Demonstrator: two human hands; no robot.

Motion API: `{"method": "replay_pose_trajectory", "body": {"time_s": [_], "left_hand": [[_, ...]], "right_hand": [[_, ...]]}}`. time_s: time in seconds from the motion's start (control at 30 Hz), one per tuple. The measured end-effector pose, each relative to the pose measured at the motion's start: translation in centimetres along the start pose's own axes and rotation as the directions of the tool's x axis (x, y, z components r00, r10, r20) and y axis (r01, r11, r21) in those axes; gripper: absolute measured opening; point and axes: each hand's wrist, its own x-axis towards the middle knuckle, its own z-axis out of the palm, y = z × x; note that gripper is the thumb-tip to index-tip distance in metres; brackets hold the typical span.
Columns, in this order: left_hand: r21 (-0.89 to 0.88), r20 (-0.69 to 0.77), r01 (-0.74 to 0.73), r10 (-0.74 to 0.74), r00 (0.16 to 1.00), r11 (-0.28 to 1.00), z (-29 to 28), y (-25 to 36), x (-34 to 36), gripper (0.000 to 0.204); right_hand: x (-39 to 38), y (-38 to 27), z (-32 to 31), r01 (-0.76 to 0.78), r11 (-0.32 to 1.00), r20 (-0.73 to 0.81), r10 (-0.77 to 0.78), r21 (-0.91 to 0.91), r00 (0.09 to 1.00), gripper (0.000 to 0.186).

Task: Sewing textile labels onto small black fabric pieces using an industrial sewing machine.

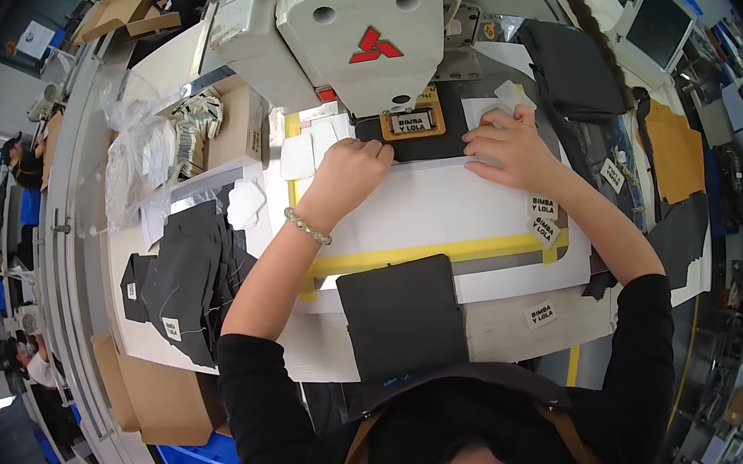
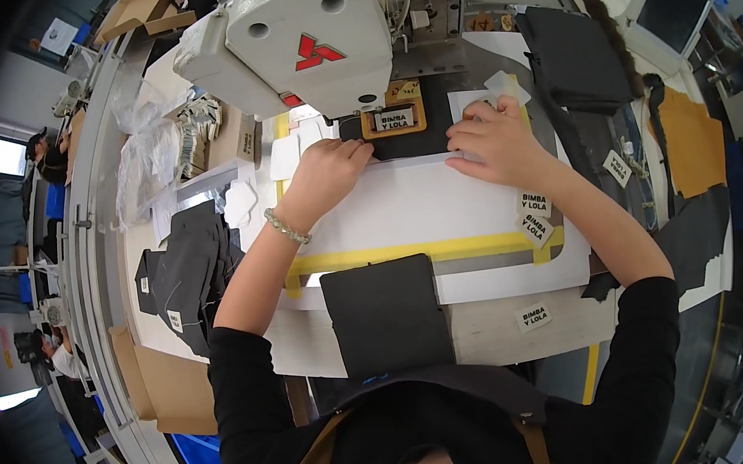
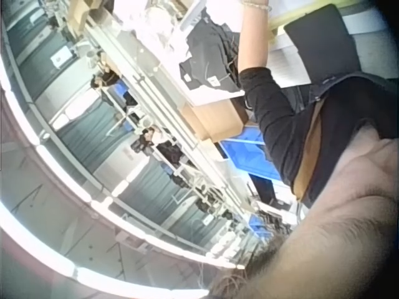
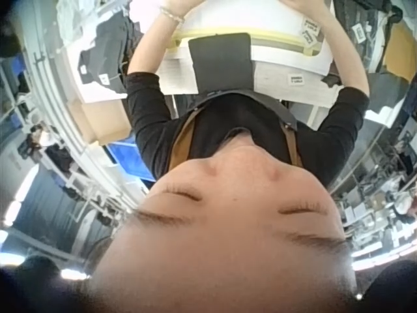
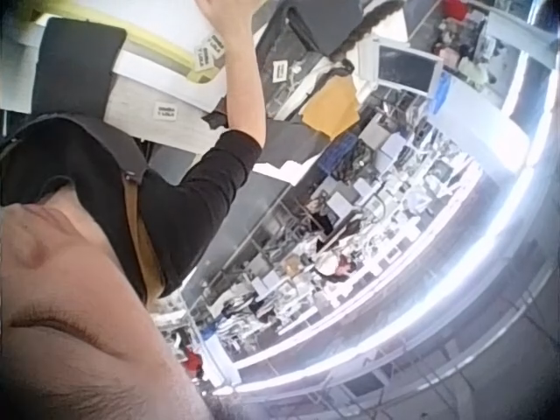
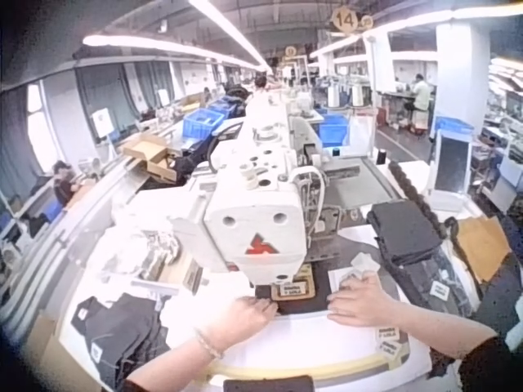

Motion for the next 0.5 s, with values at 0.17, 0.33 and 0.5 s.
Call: {"method": "replay_pose_trajectory", "body": {"time_s": [0.17, 0.33, 0.5], "left_hand": [[-0.099, -0.059, 0.061, -0.067, 0.996, 0.993, 0.4, -0.4, -0.2, 0.009], [-0.421, -0.037, 0.26, -0.303, 0.952, 0.869, -0.2, -1.2, -0.8, 0.007], [-0.486, -0.042, 0.283, -0.345, 0.938, 0.827, -0.3, -1.2, -0.8, 0.008]], "right_hand": [[0.6, 0.0, 0.9, -0.057, 0.995, -0.1, 0.049, -0.08, 0.994, 0.034], [0.8, -0.4, 1.9, -0.075, 0.992, -0.13, 0.062, -0.103, 0.99, 0.039], [1.5, -0.1, 2.6, -0.027, 0.988, -0.194, -0.003, -0.151, 0.981, 0.024]]}}
